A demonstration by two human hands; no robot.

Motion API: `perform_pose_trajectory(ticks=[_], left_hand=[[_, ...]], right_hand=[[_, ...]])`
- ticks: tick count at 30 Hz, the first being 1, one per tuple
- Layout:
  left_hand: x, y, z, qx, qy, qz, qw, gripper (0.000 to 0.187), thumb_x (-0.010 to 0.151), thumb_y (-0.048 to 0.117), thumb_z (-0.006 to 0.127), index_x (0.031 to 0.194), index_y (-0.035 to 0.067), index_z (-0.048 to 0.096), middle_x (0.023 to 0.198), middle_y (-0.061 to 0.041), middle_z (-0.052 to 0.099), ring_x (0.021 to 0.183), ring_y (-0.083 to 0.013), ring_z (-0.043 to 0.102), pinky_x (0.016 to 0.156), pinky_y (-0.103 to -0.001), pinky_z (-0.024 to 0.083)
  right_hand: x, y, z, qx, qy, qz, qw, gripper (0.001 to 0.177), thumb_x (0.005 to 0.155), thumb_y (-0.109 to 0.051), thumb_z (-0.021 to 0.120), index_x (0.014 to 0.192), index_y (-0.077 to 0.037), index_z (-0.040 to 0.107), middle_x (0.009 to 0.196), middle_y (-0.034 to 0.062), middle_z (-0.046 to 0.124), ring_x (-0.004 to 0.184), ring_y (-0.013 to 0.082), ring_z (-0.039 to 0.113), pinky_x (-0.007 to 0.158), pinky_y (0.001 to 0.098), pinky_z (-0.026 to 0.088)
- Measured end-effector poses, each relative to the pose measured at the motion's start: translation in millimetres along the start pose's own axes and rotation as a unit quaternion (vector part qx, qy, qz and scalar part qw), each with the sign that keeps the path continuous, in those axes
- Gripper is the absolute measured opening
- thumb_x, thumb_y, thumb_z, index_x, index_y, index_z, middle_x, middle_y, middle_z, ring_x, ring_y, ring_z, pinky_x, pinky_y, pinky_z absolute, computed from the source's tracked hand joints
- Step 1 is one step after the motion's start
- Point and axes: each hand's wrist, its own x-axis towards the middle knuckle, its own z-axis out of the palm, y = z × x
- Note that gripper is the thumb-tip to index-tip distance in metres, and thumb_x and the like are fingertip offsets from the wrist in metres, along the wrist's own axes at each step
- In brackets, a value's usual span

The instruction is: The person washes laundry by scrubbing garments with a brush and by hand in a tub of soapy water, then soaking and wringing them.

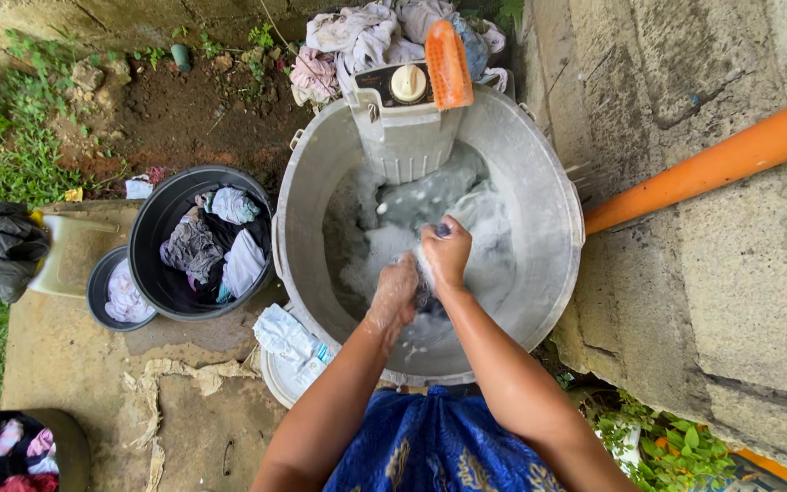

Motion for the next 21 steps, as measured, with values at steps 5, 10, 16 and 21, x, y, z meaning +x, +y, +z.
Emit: perform_pose_trajectory(ticks=[5,10,16,21], left_hand=[[42.1,13.1,-71.2,0.602,-0.039,0.290,0.743,0.054,0.087,0.015,0.054,0.140,0.011,0.054,0.093,-0.001,0.066,0.081,-0.0124,0.063,0.070,-0.031,0.054],[13.5,67.2,-48.5,0.300,-0.171,0.168,0.923,0.018,0.090,0.003,0.056,0.108,-0.001,0.060,0.089,-0.009,0.064,0.080,-0.0186,0.059,0.074,-0.034,0.054],[-172.8,135.6,99.9,0.074,-0.185,0.180,0.963,0.048,0.065,-0.006,0.055,0.112,0.003,0.066,0.093,-0.013,0.071,0.079,-0.0226,0.069,0.073,-0.032,0.059],[-227.9,178.9,96.3,-0.040,-0.167,0.212,0.962,0.060,0.067,-0.003,0.058,0.127,-0.003,0.066,0.114,-0.017,0.072,0.096,-0.0268,0.071,0.094,-0.036,0.059]], right_hand=[[-91.3,-84.6,-32.1,0.146,-0.172,-0.151,0.962,0.010,0.088,-0.008,0.066,0.082,0.000,0.066,0.076,0.0074,0.072,0.070,0.0164,0.069,0.067,0.0324,0.054],[-82.9,-127.6,-76.0,0.137,-0.246,-0.270,0.920,0.016,0.093,-0.017,0.073,0.097,-0.004,0.064,0.113,0.0108,0.069,0.097,0.0183,0.066,0.092,0.0347,0.051],[-7.4,-64.5,-67.8,0.201,-0.118,-0.301,0.925,0.054,0.098,-0.034,0.068,0.137,-0.003,0.049,0.140,0.0038,0.056,0.130,0.0184,0.053,0.113,0.0347,0.041],[0.0,-7.5,-41.2,-0.094,-0.220,-0.269,0.933,0.031,0.083,-0.017,0.075,0.110,-0.003,0.068,0.133,0.0065,0.060,0.125,0.0263,0.051,0.103,0.0388,0.039]])
